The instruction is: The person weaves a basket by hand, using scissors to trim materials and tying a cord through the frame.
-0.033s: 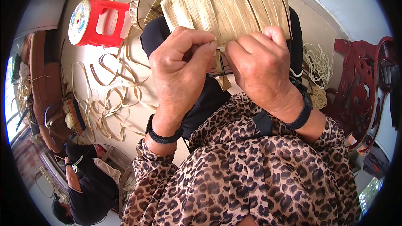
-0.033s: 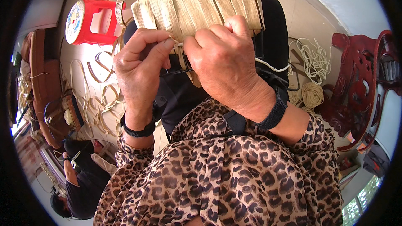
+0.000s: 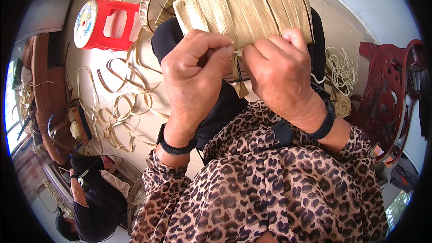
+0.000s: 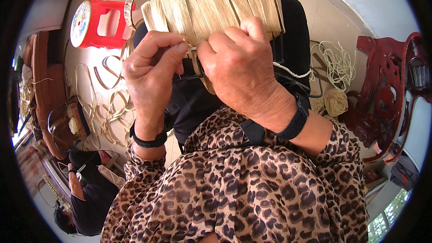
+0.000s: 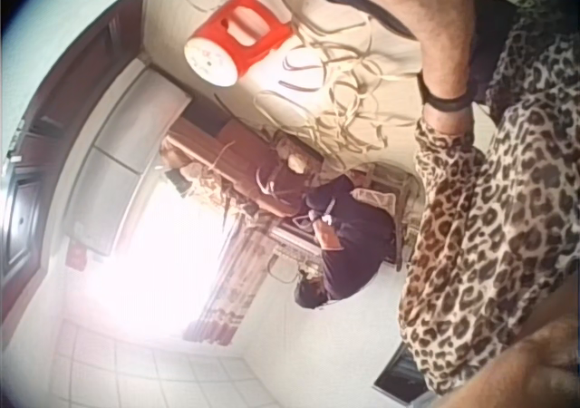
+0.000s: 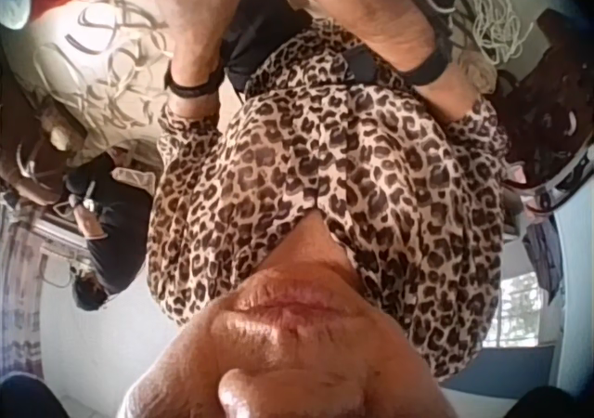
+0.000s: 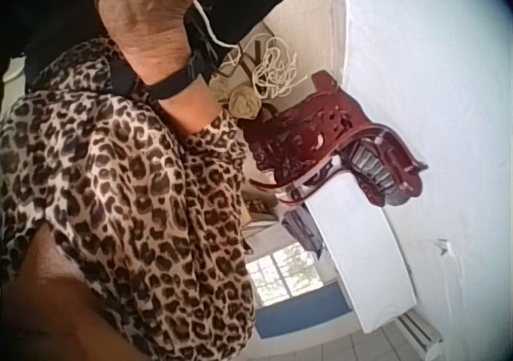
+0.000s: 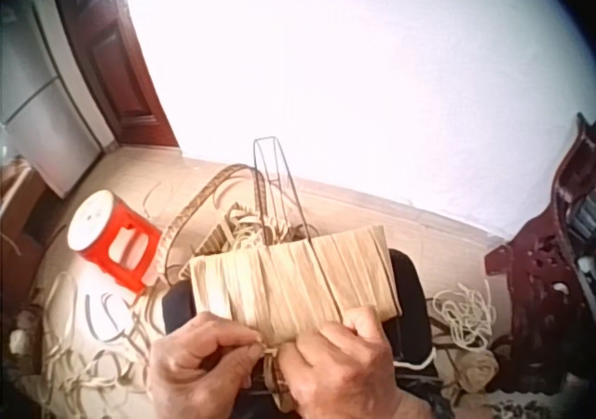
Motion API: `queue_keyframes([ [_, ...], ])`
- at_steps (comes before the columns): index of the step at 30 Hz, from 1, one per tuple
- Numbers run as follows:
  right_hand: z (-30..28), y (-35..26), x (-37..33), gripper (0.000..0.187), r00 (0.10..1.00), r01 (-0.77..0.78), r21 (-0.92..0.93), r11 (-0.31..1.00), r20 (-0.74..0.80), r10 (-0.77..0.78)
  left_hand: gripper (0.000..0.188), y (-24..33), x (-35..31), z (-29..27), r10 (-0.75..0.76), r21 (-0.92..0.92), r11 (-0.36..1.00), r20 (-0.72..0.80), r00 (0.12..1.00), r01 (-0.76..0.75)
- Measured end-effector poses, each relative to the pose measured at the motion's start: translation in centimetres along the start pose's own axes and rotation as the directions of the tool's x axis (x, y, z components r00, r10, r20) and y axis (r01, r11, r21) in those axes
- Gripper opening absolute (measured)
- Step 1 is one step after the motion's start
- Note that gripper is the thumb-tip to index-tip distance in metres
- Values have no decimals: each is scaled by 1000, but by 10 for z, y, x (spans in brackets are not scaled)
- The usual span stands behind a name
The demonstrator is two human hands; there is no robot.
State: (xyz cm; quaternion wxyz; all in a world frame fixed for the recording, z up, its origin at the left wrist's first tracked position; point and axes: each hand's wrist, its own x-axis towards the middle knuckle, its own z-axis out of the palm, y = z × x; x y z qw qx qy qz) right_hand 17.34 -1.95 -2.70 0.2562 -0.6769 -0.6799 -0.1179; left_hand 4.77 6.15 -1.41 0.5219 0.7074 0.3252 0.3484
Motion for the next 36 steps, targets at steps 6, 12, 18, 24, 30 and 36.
queue_keyframes([
  [6, 0, -4, 4, 10, 998, 16, -42, 999, 67, -13, 7, -2, 0, 2, 75, 33, 997, -21, 997, -74],
  [12, -8, 1, 5, 15, 989, 31, -28, 999, 143, -26, 7, -5, 1, 1, 18, 24, 1000, -46, 999, -17],
  [18, -22, 7, 20, 15, 980, -118, 222, 968, 184, 77, 8, 1, 0, -4, 11, 13, 1000, 6, 1000, -11],
  [24, -15, 8, 25, 9, 993, -87, 381, 921, 109, 49, 11, 8, -1, -12, 53, 160, 985, 50, 997, -60],
  [30, -16, 8, 24, 5, 980, -161, 379, 911, 172, 102, 17, 11, -5, -19, 103, 447, 884, 91, 991, -133],
  [36, -17, 9, 27, 7, 966, -195, 431, 881, 240, 96, 16, 8, -3, -19, 151, 487, 851, 134, 979, -198],
])
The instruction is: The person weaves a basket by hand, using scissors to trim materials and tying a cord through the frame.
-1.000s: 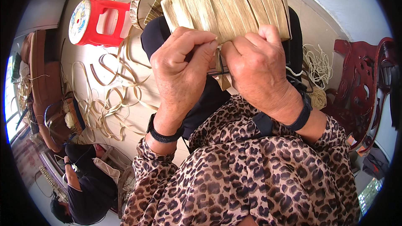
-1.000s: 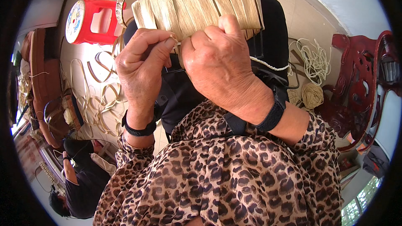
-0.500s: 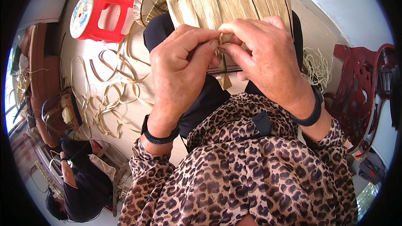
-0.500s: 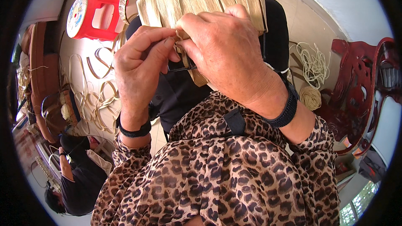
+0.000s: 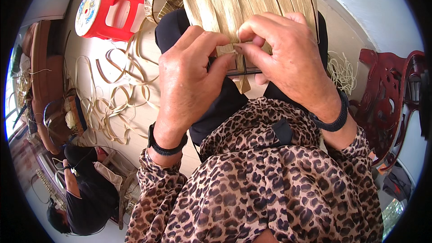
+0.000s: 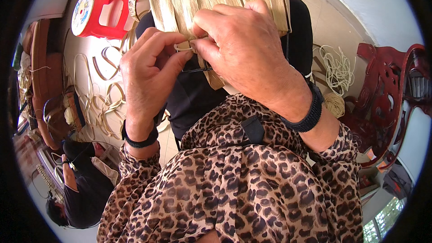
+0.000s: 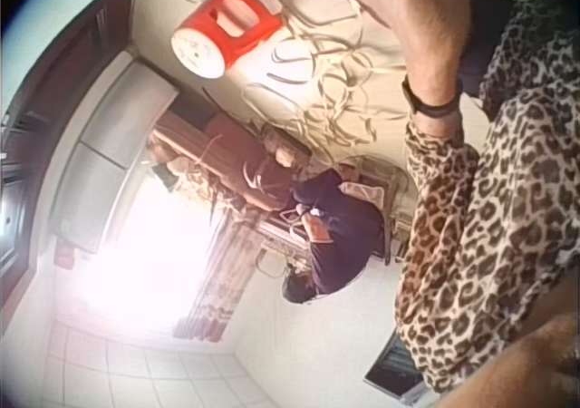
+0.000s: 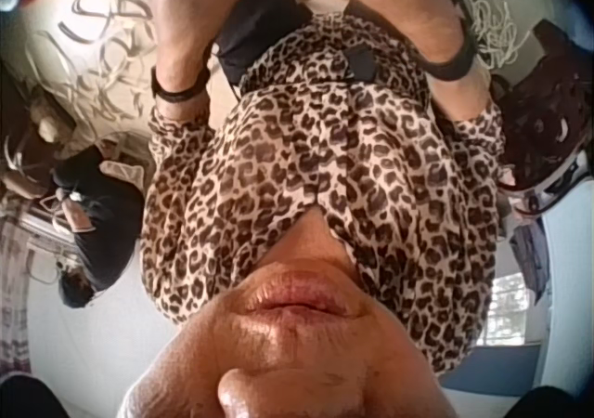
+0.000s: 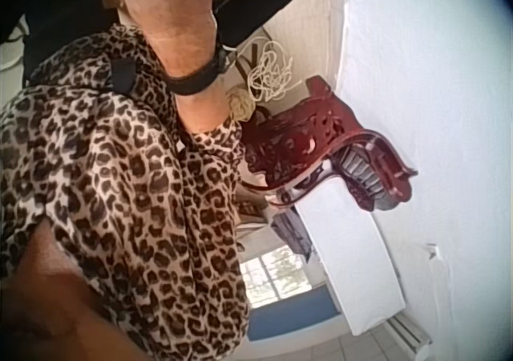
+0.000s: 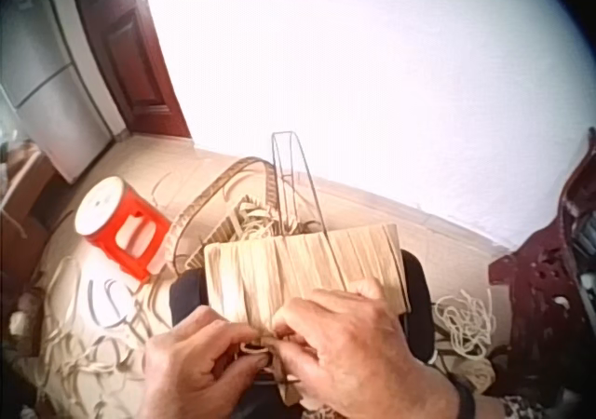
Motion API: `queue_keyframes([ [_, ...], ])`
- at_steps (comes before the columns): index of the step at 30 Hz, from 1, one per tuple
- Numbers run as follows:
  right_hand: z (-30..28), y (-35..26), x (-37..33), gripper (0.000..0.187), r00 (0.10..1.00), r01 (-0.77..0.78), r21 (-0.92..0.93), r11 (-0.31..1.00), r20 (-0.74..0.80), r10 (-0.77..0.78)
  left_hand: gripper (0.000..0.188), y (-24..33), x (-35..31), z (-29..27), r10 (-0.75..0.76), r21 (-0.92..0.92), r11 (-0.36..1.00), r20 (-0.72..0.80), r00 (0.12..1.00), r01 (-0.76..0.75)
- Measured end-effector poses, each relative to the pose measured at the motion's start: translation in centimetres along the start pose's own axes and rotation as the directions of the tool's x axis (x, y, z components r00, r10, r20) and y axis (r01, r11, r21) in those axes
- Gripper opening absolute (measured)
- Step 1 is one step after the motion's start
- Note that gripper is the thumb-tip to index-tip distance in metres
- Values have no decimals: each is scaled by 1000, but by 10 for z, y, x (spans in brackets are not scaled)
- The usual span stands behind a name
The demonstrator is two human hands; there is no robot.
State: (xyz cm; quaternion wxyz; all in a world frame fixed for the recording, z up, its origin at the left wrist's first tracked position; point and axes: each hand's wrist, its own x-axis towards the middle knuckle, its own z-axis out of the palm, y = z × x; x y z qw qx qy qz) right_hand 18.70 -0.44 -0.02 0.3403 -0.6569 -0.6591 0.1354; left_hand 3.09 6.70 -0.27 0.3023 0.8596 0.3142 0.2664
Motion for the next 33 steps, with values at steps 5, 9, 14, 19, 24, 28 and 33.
queue_keyframes([
  [5, 2, 1, -1, 6, 998, 19, -38, 999, -51, -21, 13, -3, 0, 7, 117, 121, 986, -16, 993, -114],
  [9, 1, 0, -1, 6, 999, 16, -67, 998, -44, -19, 10, -7, 3, 13, 269, 158, 954, -84, 959, -254],
  [14, 4, 2, -2, 7, 989, 77, -157, 985, -117, -95, 9, -6, 4, 14, 279, 130, 955, -98, 955, -266],
  [19, 5, 3, -3, 9, 979, 111, -204, 973, -146, -142, 9, -7, 6, 16, 274, 113, 958, -102, 956, -263],
  [24, 7, 5, -5, 11, 974, 118, -202, 972, -168, -153, 6, -2, 5, 13, 211, 132, 970, -61, 976, -202],
  [28, 5, 3, -5, 11, 972, 115, -204, 972, -178, -152, 6, -2, 5, 14, 212, 153, 968, -56, 976, -201],
  [33, 9, 6, -4, 10, 967, 105, -177, 978, -211, -142, 6, -2, 5, 14, 221, 172, 962, -39, 975, -211],
])
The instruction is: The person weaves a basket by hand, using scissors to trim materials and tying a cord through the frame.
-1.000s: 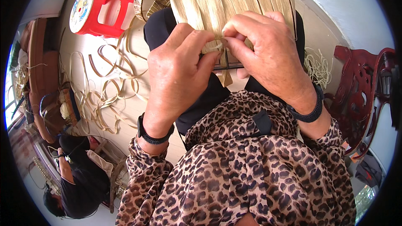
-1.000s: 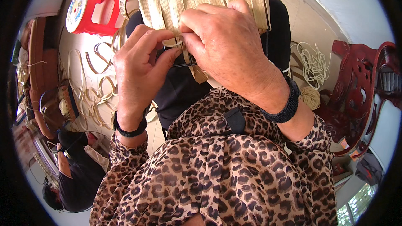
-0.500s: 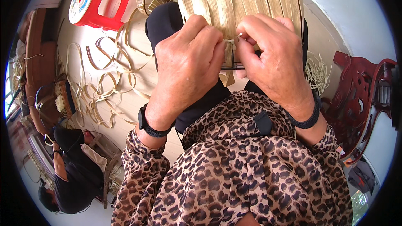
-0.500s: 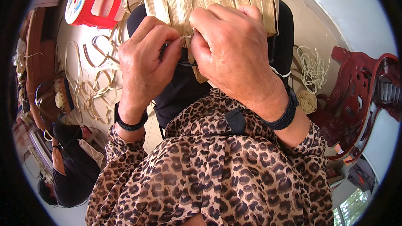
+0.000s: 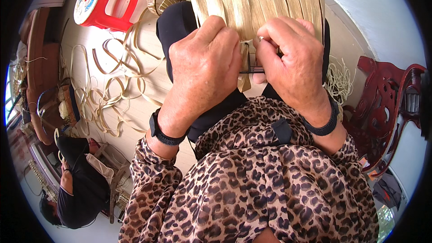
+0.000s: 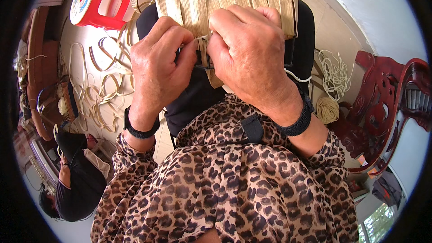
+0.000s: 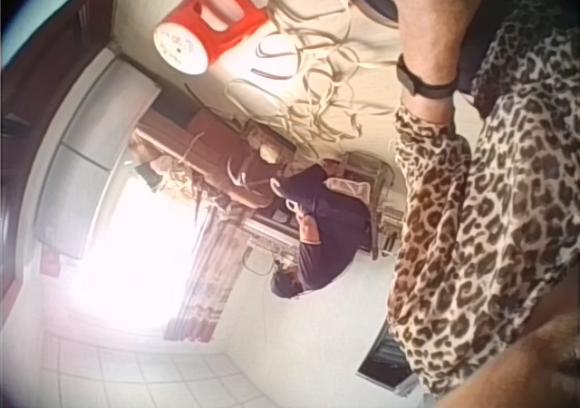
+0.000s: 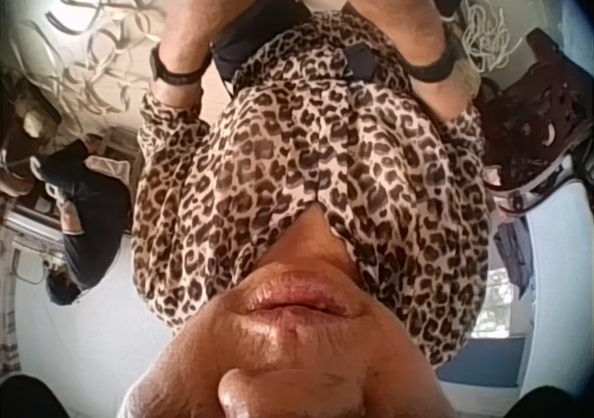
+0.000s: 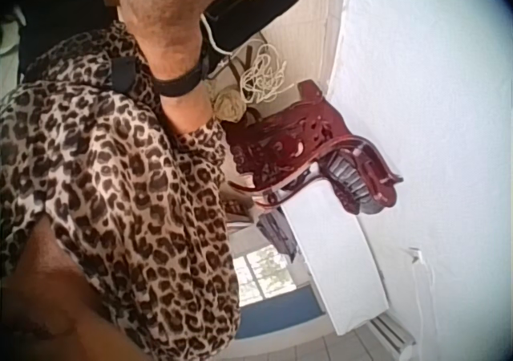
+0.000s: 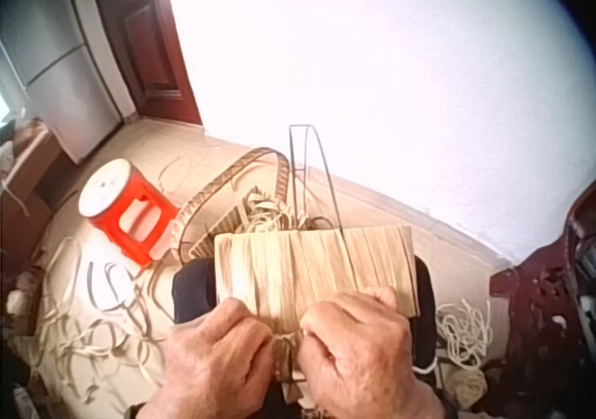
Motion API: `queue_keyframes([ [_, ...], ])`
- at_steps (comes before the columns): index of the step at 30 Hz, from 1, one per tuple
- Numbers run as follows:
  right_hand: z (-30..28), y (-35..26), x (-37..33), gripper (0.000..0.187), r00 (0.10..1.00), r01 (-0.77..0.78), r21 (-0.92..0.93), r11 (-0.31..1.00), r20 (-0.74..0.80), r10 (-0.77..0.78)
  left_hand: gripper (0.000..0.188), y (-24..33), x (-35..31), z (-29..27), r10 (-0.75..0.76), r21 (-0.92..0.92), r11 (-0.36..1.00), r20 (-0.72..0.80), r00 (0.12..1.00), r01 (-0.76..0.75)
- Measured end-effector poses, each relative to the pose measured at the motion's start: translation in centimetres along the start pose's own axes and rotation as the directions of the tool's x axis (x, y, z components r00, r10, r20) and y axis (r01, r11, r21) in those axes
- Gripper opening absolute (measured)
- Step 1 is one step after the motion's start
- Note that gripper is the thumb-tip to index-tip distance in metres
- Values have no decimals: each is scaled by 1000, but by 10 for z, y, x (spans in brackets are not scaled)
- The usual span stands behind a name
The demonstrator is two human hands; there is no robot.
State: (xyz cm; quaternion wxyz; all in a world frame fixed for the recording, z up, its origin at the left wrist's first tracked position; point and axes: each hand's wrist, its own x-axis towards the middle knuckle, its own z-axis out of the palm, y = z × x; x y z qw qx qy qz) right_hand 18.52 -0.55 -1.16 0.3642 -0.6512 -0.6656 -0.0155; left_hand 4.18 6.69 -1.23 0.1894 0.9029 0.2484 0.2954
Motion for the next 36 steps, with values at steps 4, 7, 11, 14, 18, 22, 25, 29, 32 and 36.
queue_keyframes([
  [4, 6, 5, -1, 12, 997, 14, 56, 998, -73, -10, 6, -5, 1, 0, 53, 25, 998, 16, 998, -53],
  [7, 8, 5, 0, 11, 999, -7, 65, 998, -53, 11, 11, -15, 0, 9, 133, 64, 989, -53, 990, -130],
  [11, 11, 11, -2, 10, 1000, 1, 43, 999, -26, 0, 8, -15, -7, 7, 27, -17, 999, -65, 998, -28],
  [14, -11, 13, -3, 15, 985, -39, -2, 999, 167, 39, 19, -17, -5, -6, -147, -192, 970, 9, 989, 146],
  [18, -17, 11, -11, 20, 980, 26, -34, 999, 201, -19, 15, -32, -5, -15, -248, -318, 921, -35, 968, 225],
  [22, -17, 11, -10, 17, 975, 90, -76, 993, 209, -73, 8, -32, 4, -24, -246, -278, 937, -85, 966, 214],
  [25, -15, 10, -10, 14, 979, 115, -95, 989, 181, -96, 12, -32, 4, -24, -123, -216, 970, -50, 991, 110],
  [29, -15, 5, -6, 12, 978, 103, -169, 980, 198, -69, 15, -20, -5, -10, 42, -47, 998, -114, 993, -48],
  [32, -12, 3, -4, 12, 977, 107, -197, 975, 203, -66, 19, -12, -15, -4, -13, 23, 1000, -131, 991, 16],
  [36, -14, 4, -4, 12, 976, 112, -216, 970, 210, -66, 17, -10, -20, 0, 16, 71, 997, -188, 982, -3],
])
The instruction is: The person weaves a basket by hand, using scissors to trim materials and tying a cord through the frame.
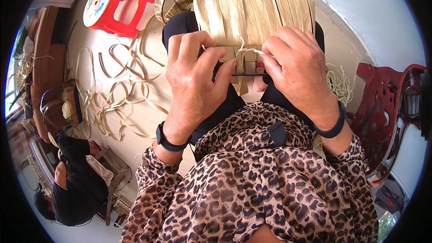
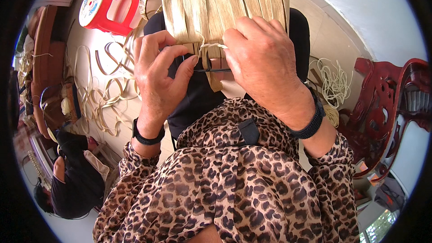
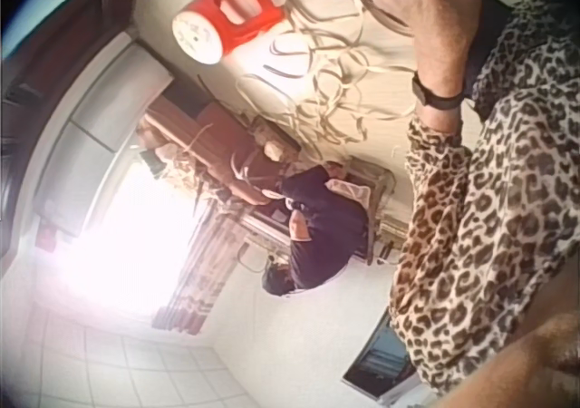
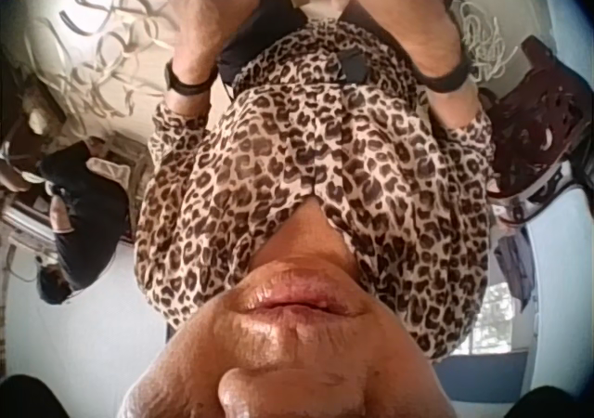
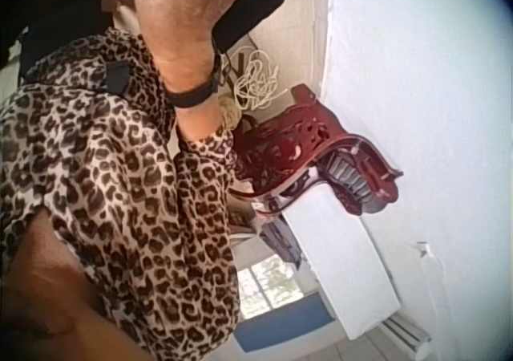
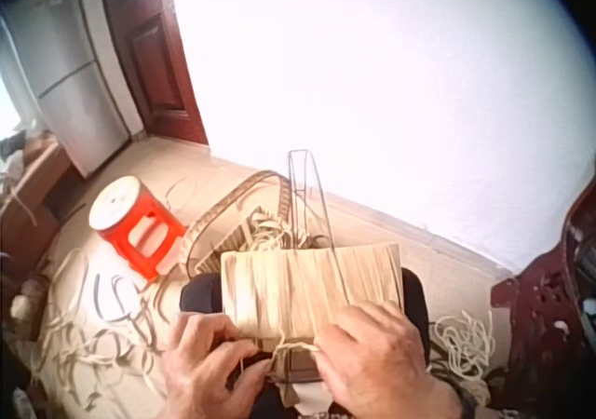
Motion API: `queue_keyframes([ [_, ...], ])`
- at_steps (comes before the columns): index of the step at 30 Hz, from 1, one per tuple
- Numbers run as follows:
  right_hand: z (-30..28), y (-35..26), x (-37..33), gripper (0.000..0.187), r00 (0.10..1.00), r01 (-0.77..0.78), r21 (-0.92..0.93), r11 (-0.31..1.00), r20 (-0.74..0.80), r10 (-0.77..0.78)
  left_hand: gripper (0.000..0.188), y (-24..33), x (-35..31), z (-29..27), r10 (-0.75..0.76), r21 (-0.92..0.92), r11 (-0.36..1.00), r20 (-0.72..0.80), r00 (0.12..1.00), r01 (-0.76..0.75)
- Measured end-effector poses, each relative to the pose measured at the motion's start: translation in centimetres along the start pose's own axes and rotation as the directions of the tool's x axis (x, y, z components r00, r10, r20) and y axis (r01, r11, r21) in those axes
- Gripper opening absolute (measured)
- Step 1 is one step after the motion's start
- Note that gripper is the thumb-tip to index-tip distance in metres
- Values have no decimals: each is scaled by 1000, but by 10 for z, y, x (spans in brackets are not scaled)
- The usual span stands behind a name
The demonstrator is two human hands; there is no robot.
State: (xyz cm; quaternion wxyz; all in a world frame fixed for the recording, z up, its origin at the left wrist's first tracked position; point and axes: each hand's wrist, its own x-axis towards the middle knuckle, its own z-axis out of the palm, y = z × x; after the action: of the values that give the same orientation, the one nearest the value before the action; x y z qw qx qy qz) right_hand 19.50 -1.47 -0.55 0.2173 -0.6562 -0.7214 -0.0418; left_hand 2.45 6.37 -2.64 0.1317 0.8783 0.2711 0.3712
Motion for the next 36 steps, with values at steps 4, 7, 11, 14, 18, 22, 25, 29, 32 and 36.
queue_keyframes([
  [4, -2, 0, -3, 12, 999, -33, 34, 999, -5, 33, 17, 4, -4, 5, -17, 28, 999, -11, 1000, 17],
  [7, -8, -4, -4, 12, 999, -42, 58, 997, -7, 43, 19, 9, -5, 8, -59, 11, 998, -35, 998, 59],
  [11, -8, -18, -1, 12, 978, -209, 228, 951, 52, 203, 18, 15, -7, 14, -110, 11, 994, -65, 992, 111],
  [14, 0, -14, -1, 15, 983, -179, 303, 936, 19, 182, 18, 21, -5, 15, -129, 9, 991, -79, 988, 130],
  [18, 4, -6, -6, 14, 994, -102, 304, 947, -5, 109, 15, 18, -9, 20, -168, -32, 985, -46, 985, 167],
  [22, 10, -3, -4, 13, 997, -38, 194, 980, -51, 48, 11, 11, -12, 20, -92, -65, 994, -15, 996, 91],
  [25, 12, -6, -2, 12, 992, 43, 69, 997, -125, -34, 10, 13, -12, 18, -101, -52, 993, 23, 995, 102],
  [29, 13, -10, -3, 11, 991, 41, 9, 999, -131, -39, 8, 17, -11, 19, -114, -54, 992, 66, 991, 118],
  [32, 9, -12, -1, 11, 997, 11, -27, 1000, -80, -13, 10, 24, -11, 22, -128, 8, 992, 67, 989, 128],
  [36, 7, -10, -1, 12, 998, 11, -13, 1000, -63, -12, 13, 35, -15, 20, -153, 78, 985, 16, 988, 151],
])
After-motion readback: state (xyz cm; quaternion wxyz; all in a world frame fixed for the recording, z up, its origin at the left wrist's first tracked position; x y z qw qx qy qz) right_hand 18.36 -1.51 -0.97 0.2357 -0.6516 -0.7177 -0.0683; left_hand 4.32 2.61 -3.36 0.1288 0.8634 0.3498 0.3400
